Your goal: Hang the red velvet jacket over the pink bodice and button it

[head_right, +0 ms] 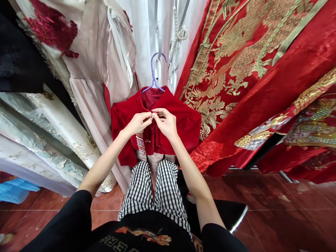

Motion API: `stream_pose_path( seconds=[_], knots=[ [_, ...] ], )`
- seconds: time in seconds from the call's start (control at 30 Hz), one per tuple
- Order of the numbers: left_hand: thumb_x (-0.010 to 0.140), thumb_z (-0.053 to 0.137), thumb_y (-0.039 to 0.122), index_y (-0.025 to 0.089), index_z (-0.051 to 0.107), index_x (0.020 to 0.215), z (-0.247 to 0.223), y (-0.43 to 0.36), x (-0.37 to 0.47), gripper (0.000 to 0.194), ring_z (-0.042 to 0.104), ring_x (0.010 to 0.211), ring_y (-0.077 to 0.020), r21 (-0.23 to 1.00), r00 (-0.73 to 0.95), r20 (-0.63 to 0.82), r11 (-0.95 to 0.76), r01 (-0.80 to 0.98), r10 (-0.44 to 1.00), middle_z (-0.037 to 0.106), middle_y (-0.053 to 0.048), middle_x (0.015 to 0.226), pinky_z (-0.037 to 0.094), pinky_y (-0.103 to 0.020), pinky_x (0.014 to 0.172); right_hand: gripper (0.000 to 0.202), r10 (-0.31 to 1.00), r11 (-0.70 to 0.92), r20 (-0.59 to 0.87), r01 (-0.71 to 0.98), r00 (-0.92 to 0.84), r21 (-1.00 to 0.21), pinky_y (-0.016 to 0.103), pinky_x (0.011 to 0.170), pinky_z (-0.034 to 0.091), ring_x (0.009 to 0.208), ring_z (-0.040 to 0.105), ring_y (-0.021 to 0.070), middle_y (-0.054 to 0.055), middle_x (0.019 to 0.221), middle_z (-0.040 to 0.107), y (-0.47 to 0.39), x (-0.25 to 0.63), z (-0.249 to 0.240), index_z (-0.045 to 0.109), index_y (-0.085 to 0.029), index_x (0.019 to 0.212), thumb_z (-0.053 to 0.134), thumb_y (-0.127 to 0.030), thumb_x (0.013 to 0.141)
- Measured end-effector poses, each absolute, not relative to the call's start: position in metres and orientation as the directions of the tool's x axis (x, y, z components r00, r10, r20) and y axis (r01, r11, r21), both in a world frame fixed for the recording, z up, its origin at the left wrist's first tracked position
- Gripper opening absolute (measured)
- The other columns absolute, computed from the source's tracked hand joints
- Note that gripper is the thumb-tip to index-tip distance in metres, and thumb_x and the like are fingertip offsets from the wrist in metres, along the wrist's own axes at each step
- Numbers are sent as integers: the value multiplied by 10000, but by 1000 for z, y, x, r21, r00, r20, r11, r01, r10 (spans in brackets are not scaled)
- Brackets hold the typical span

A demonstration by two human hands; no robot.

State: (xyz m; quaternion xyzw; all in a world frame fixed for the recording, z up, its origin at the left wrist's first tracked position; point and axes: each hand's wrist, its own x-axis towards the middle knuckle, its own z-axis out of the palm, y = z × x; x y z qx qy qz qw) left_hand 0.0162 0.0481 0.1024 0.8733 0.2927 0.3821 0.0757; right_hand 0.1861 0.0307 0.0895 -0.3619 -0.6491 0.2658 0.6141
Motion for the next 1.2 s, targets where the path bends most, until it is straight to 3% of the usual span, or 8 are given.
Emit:
stream_pose_path(
  seconds=[0.2, 0.37, 0.47, 0.6, 0.8, 0.9, 1.03, 1.2],
  knots=[
    [974, 492, 362, 181, 539, 745, 94, 40, 19, 296, 474, 605, -94, 456, 395, 637, -737, 498, 662, 543, 36, 675, 355, -224, 625, 300, 817, 571, 576, 118, 12, -812, 285, 764, 597, 872, 699, 158, 47, 992, 739, 32, 189, 88, 681, -213, 1024, 678, -443, 832],
    [949, 543, 377, 195, 528, 885, 50, 28, 52, 193, 584, 673, -100, 763, 28, 613, -601, 237, 790, 628, 5, 805, 455, -205, 639, 392, 775, 590, 588, 68, 234, -805, 270, 772, 568, 905, 668, 148, 36, 979, 669, 19, 176, 49, 517, -232, 1175, 631, -445, 867],
    [949, 543, 343, 197, 528, 971, 32, 24, 64, 148, 617, 750, -103, 830, -80, 556, -547, 113, 827, 648, -30, 929, 491, -200, 665, 327, 818, 495, 536, 217, 208, -841, 279, 681, 546, 750, 629, 147, 33, 894, 640, 5, 170, 18, 550, -219, 1077, 606, -472, 878],
    [960, 520, 333, 200, 560, 1056, 27, 24, 65, 169, 590, 697, -88, 847, -52, 529, -523, 100, 847, 648, -31, 963, 496, -199, 633, 268, 829, 468, 545, 375, 128, -800, 309, 695, 535, 752, 620, 171, 47, 869, 632, -5, 182, 2, 603, -218, 869, 557, -478, 912],
    [961, 504, 279, 203, 584, 1143, 23, 33, 61, 213, 618, 787, -115, 828, -81, 547, -524, 199, 833, 667, -75, 1110, 527, -237, 702, 295, 804, 488, 565, 337, 185, -805, 318, 770, 528, 796, 631, 181, 34, 855, 655, -4, 216, 23, 602, -220, 884, 545, -506, 922],
    [957, 511, 264, 215, 533, 1278, 18, 36, 58, 325, 650, 989, -161, 797, 29, 565, -554, 240, 824, 601, -116, 1326, 546, -322, 890, 354, 830, 450, 507, 255, 233, -856, 284, 665, 496, 667, 566, 152, -6, 734, 592, -4, 221, 30, 561, -225, 839, 517, -567, 918],
    [976, 504, 358, 232, 513, 1352, 10, 22, 54, 397, 509, 1344, -208, 761, 184, 593, -621, 190, 784, 539, -109, 1439, 421, -382, 1131, 392, 842, 443, 491, 232, 225, -866, 270, 596, 449, 601, 513, 138, -23, 685, 547, -5, 211, 28, 520, -231, 812, 473, -601, 931],
    [949, 523, 521, 186, 641, 1043, -6, -11, 55, 367, 691, 879, -200, 886, 252, 399, -441, 142, 882, 712, -71, 939, 583, -326, 777, 306, 829, 438, 513, 315, 221, -842, 299, 724, 489, 752, 622, 166, 13, 823, 635, -8, 194, 16, 523, -237, 925, 446, -529, 972]
  ],
)
